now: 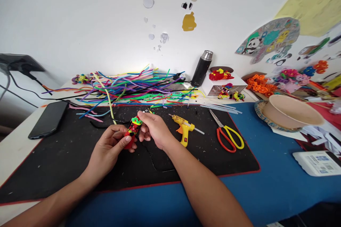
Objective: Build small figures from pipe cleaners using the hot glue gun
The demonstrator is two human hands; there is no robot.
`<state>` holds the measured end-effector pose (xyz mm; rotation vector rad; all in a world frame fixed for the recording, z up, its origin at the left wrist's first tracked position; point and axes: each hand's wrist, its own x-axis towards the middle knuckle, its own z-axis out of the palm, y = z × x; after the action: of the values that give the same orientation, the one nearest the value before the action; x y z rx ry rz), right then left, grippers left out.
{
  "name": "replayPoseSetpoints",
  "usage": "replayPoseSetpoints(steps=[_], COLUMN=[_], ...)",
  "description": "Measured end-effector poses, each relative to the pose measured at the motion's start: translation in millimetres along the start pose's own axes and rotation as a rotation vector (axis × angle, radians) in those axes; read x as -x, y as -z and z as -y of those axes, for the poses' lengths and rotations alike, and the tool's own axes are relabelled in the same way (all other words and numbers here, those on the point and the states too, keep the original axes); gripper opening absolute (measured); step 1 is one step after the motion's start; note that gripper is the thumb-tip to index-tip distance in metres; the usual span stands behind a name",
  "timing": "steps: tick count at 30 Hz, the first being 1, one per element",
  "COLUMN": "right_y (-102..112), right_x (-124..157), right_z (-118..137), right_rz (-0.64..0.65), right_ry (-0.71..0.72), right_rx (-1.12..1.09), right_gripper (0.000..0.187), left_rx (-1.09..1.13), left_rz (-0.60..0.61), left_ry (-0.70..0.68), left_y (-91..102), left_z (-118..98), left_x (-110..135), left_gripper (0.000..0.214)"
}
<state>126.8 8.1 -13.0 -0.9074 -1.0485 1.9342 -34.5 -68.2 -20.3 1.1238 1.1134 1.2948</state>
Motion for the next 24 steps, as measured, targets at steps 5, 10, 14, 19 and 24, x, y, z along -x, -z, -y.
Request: replayPoseSetpoints(steps=[5,10,14,19,24], right_y=[0.6,-0.4,-0.4,0.4,0.8], right_x=[-0.4,0.2,0.0,0.0,-0.4], right_z=[-0.7,0.3,0.3,-0.7,-2.0], right_rz=[0.006,-0.003,-0.002,-0.002,0.007], right_ry=[0.002,0.0,-0.006,-0.009,-0.002], right_rx=[0.003,0.007,0.005,0.005,0.004], right_gripper=[0.054,0.054,0.054,0.054,0.054], left_rx=[-0.004,0.0,-0.001,0.009,0.004], left_rz=[0.001,-0.003,-0.001,0.0,-0.006], left_ry=[0.0,-0.011,-0.013,-0.008,0.004], left_y=[-0.3,-1.1,-1.5,-1.7,-1.7], left_z=[0.4,-0.3,-0.3,-1.1,-1.9], left_x=[0.1,0.0,-0.1,-0.5,-1.0], left_gripper=[0.034,0.033,0.033,0.035,0.036])
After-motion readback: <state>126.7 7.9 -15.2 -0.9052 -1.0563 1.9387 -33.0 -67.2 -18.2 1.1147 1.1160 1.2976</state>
